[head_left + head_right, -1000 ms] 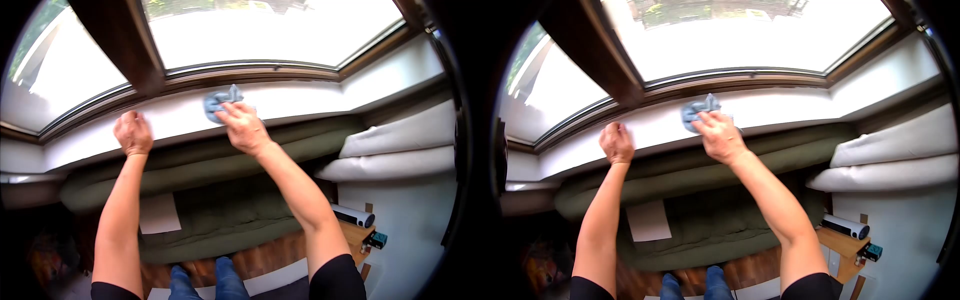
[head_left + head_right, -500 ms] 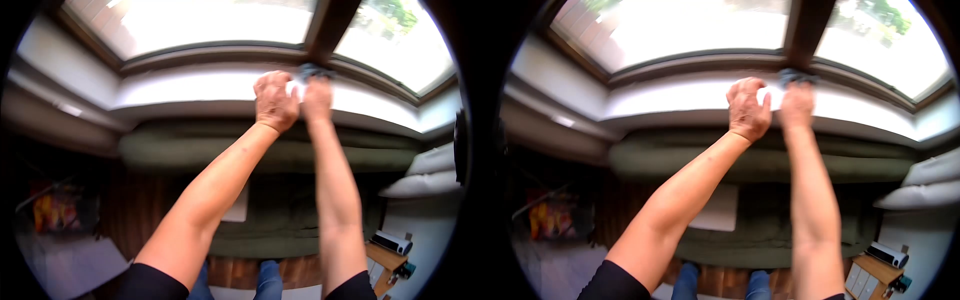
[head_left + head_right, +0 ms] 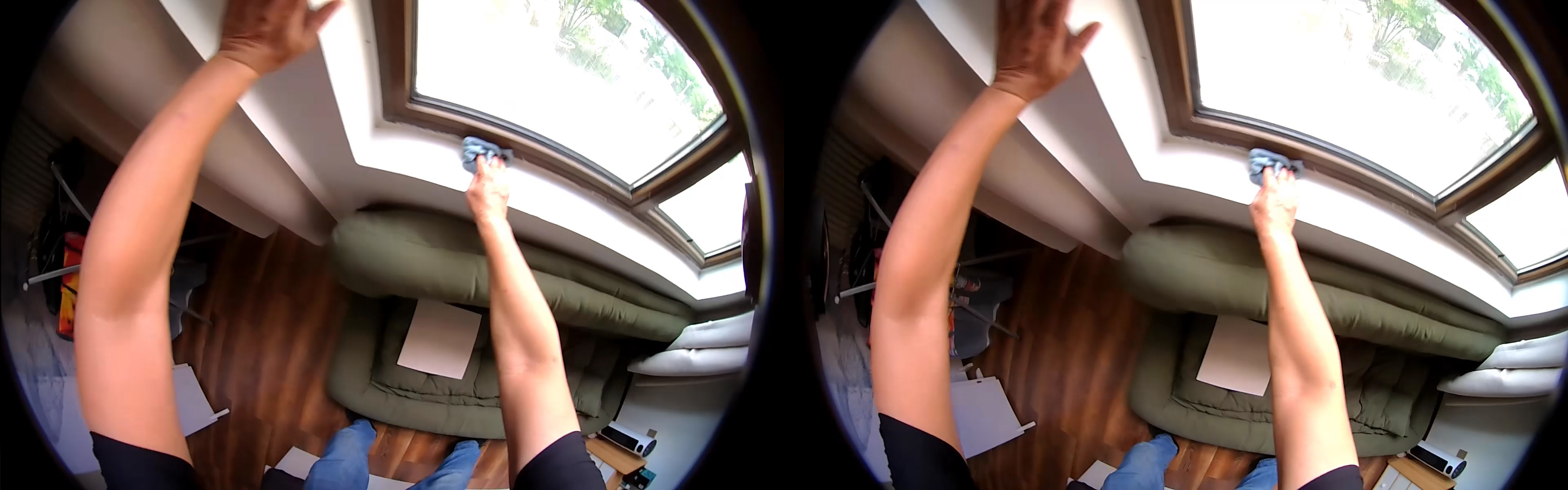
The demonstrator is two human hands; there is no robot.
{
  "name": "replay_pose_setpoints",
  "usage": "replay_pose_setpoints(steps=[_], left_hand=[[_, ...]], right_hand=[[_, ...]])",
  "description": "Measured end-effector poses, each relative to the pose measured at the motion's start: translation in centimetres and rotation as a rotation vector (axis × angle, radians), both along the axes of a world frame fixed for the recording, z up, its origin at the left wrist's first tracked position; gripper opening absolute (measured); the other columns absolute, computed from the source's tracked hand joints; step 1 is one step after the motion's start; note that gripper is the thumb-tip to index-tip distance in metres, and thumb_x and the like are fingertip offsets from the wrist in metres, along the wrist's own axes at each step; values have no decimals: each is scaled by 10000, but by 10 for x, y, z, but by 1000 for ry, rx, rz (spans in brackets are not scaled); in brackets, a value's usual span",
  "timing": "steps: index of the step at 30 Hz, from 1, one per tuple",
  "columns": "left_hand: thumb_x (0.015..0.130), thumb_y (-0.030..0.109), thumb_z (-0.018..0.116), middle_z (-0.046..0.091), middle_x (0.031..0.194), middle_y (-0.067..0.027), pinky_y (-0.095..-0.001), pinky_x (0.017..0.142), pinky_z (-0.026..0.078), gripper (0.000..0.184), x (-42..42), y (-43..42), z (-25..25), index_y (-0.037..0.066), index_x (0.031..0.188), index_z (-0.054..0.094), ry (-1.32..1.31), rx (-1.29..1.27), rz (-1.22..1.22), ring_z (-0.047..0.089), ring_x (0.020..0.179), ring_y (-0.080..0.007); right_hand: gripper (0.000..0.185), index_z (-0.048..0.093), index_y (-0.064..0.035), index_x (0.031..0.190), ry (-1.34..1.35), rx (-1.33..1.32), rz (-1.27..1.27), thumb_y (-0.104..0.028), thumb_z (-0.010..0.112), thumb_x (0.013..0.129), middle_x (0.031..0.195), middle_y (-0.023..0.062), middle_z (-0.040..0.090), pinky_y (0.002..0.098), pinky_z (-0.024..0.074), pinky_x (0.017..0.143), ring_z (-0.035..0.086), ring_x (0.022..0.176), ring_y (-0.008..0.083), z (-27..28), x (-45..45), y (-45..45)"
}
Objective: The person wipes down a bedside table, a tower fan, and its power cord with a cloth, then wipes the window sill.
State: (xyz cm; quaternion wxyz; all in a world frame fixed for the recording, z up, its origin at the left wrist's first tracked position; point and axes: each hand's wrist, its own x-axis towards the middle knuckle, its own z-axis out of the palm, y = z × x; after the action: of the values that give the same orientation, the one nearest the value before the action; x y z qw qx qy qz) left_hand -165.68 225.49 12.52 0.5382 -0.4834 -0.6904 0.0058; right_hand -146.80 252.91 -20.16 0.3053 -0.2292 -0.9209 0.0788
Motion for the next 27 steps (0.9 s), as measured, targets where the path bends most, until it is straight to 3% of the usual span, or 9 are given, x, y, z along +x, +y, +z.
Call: replay_pose_setpoints(steps=[5, 11, 15, 16, 17, 19, 23, 25, 27], left_hand=[[998, 330, 348, 267, 1626, -214, -604, 1215, 95, 561, -25, 3, -8, 111, 1510, 419, 59, 57, -124, 196, 1521, -429], [1017, 336, 298, 296, 1630, -163, -595, 1224, 76, 555, -38, 0, -15, 126, 1517, 414, -6, 61, -169, 197, 1533, -382], [1021, 412, 317, 253, 1642, -182, -647, 1200, 61, 610, -36, 2, -17, 156, 1574, 334, -34, 32, -147, 198, 1520, -428], [979, 355, 470, 319, 1604, -158, -641, 1154, 158, 572, -35, 5, -15, 180, 1518, 395, 28, 78, -179, 263, 1477, -423], [936, 299, 623, 386, 1566, -135, -634, 1108, 255, 560, -30, 8, -10, 203, 1462, 456, 85, 119, -210, 328, 1435, -417], [953, 393, 607, 302, 1607, -134, -647, 1132, 229, 620, -29, 4, -12, 222, 1511, 397, 50, 75, -142, 269, 1458, -433], [942, 501, 577, 120, 1673, -117, -639, 1190, 166, 741, 10, -9, -8, 207, 1569, 316, -123, -71, 62, 170, 1507, -416], [950, 509, 568, 86, 1683, -147, -633, 1183, 184, 779, 51, -27, -37, 142, 1582, 297, -362, -142, 72, 157, 1517, -426], [962, 542, 530, 37, 1680, -198, -599, 1220, 103, 795, 135, -50, -97, 26, 1539, 350, -757, -105, 156, 96, 1543, -395]], right_hand=[[381, 659, -21, 1224, 22, -46, -48, -56, 556, 859, 1283, 280, 603, 504, 436, 1062, 542, 1232, 452, 4, -90, -104], [453, 640, 33, 1244, -2, -169, 74, -8, 568, 799, 1351, 273, 576, 472, 410, 1072, 516, 1253, 430, 9, -130, -168], [413, 658, 39, 1120, -111, -151, 356, 21, 616, 709, 1125, 243, 645, 460, 454, 1001, 567, 1129, 416, 28, -99, -154], [362, 679, -8, 1082, -155, -197, 470, 66, 549, 752, 1056, 233, 644, 469, 467, 977, 564, 1118, 417, 39, -84, -154], [393, 725, -48, 1096, -135, -361, 491, 55, 547, 762, 1012, 200, 691, 437, 515, 915, 629, 1025, 387, 43, -65, -156], [452, 746, -97, 1157, -114, -800, 531, 25, 511, 790, 908, 210, 735, 387, 566, 831, 721, 811, 351, 45, -14, -182], [423, 692, 12, 1246, -3, -1488, 345, 41, 515, 863, 1118, 80, 728, 303, 511, 924, 663, 984, 168, 54, 129, -237], [411, 597, 10, 1346, 243, -2113, 246, 10, 505, 945, 1161, 128, 703, 346, 560, 877, 685, 1004, 201, 51, 200, -247], [423, 521, -15, 1376, 358, -2333, 304, -61, 493, 957, 1233, 157, 661, 435, 596, 819, 687, 975, 298, 63, 271, -253]])
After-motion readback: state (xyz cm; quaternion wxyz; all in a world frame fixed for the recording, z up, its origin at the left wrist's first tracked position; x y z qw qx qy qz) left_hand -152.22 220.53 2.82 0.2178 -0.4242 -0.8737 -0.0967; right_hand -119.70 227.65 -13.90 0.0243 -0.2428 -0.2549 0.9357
